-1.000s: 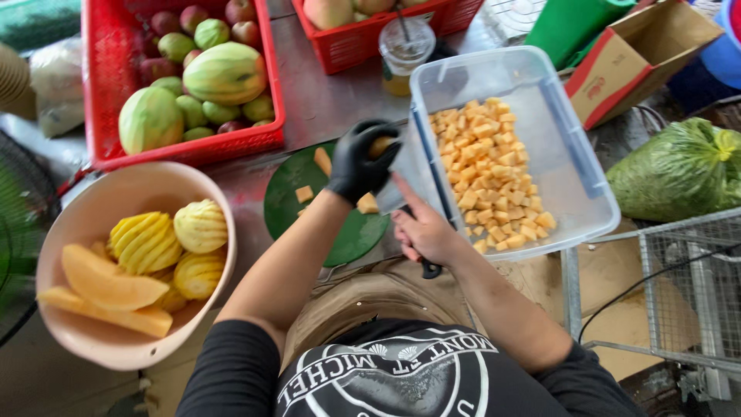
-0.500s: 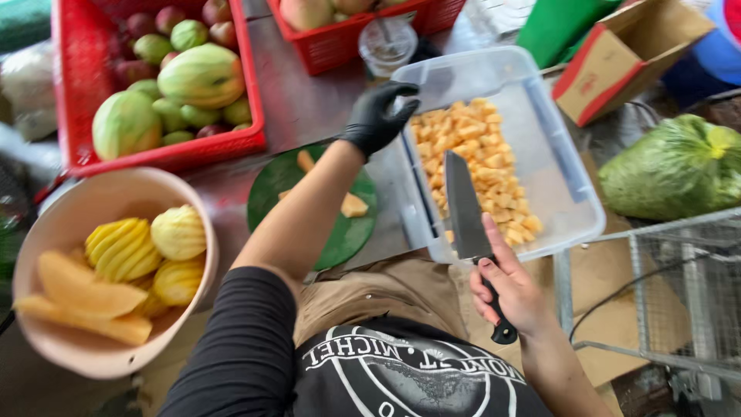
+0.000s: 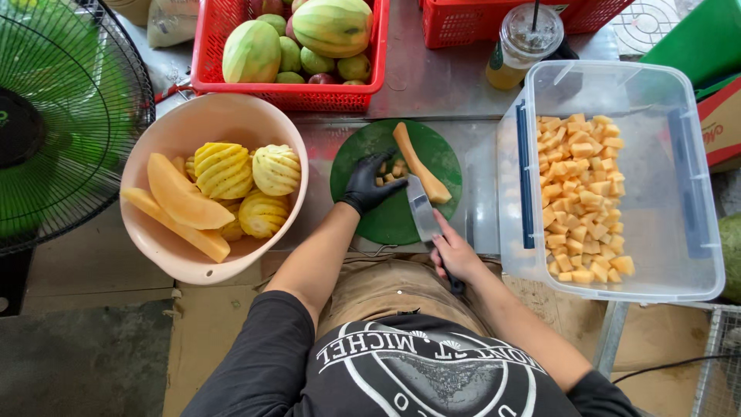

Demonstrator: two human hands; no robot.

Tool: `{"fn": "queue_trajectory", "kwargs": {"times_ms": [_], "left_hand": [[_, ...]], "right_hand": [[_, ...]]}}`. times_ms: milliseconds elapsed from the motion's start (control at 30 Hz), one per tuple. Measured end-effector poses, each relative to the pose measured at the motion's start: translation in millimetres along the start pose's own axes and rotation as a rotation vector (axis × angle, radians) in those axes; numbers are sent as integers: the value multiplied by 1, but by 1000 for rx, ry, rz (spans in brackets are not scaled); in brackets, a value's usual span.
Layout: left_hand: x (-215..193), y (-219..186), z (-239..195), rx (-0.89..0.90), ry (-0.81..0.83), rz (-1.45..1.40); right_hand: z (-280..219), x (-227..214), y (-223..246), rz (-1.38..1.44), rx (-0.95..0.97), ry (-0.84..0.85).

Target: The person cuts slices of cantaloupe into small cubes using a knife on a cutting board and places the pieces into a plastic container.

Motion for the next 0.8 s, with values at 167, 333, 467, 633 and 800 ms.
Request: {"fn": "queue_trajectory", "kwargs": {"times_ms": [167, 333, 467, 633, 800], "left_hand": [[1, -32, -22, 214, -164, 61], [17, -10, -33, 84, -372, 91], [14, -20, -35, 39, -412, -8], [14, -84, 4, 122, -408, -114], [73, -191, 73, 334, -175, -240]], "right_hand": [[25, 41, 21, -21, -58, 31], [24, 50, 28, -121, -102, 152], [12, 49, 42, -111, -78, 179], [-34, 26, 83, 33, -126, 107], [-112, -40, 110, 180, -262, -142]]}}
Point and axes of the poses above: each hand's wrist, its own z-axis towards the middle knuckle, its own x-axis out of the palm, y = z × x, the point moved 2 cm from there along z, towards the middle knuckle, and after that the axes turned 7 degrees about -y, right-handed, at the moved point
